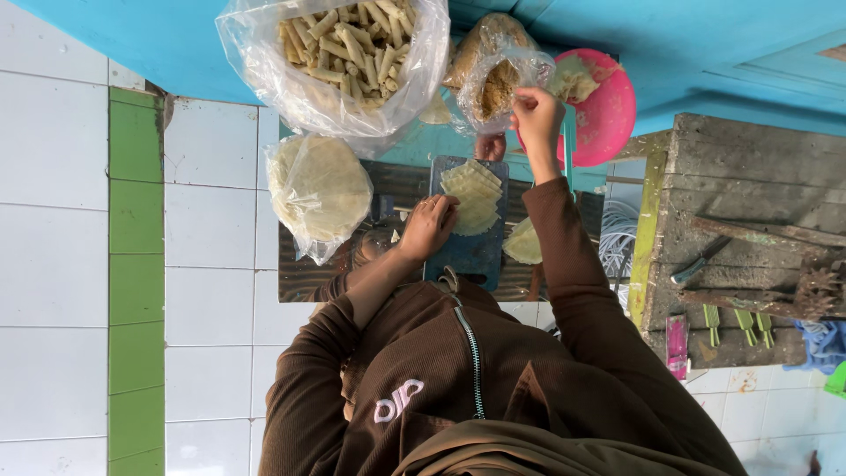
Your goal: The person folds thin round pastry sheets into triangular pieces and stacks the folded pieces on a cutting board, working through a pile of sheets one at a time. Folded pieces accumulate on the board next to bags of dough sticks and a bowl of filling.
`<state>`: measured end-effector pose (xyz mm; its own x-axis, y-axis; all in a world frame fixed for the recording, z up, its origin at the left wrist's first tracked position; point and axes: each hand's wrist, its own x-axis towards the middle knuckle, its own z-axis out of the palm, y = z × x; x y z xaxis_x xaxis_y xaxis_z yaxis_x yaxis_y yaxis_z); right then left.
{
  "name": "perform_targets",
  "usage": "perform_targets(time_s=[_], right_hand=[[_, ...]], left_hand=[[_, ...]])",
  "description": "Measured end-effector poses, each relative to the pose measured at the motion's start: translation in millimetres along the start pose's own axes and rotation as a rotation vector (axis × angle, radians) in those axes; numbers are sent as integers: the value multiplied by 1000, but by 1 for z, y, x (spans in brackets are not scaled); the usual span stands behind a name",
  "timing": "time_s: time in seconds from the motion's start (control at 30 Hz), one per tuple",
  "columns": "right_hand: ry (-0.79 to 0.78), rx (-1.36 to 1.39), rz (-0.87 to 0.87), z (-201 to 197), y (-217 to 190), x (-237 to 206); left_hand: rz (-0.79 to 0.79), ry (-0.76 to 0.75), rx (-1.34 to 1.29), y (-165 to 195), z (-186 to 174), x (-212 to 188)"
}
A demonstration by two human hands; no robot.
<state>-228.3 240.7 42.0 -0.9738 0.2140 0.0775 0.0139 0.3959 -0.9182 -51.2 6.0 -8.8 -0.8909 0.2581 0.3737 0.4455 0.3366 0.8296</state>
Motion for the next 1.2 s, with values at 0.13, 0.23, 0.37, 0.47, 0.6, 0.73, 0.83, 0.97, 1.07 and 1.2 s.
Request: perform_targets(time_s=[0.13,0.23,0.37,0.47,0.6,0.73,0.83,0.97,1.07,1.2], right_hand=[[-41,178,113,-6,9,-11],[-43,323,261,-14,15,-20],[-71,418,327,-26,20,-48],[-114,430,352,-39,23,-90],[-209,422,445,-57,31,-161],[-303,375,507,-66,41,-220],[-349,272,504,-71,48,-240],[-385,157,386,-70,48,-245],[-311,-68,109,-66,36,-246],[-232,-335,-221,-65,14,-247]], left_hand=[[-16,3,-20,-1,2,0],[-10,5,-16,-2,4,0],[0,7,-10,-6,5,-2],[-17,0,9,-7,7,-5],[-15,-13,3,-8,9,-8],[-22,-50,0,-6,6,-10],[-19,-90,39,-1,4,-11],[-5,-119,147,3,3,-12],[-4,-117,216,3,6,-12],[2,-117,231,1,8,-13]])
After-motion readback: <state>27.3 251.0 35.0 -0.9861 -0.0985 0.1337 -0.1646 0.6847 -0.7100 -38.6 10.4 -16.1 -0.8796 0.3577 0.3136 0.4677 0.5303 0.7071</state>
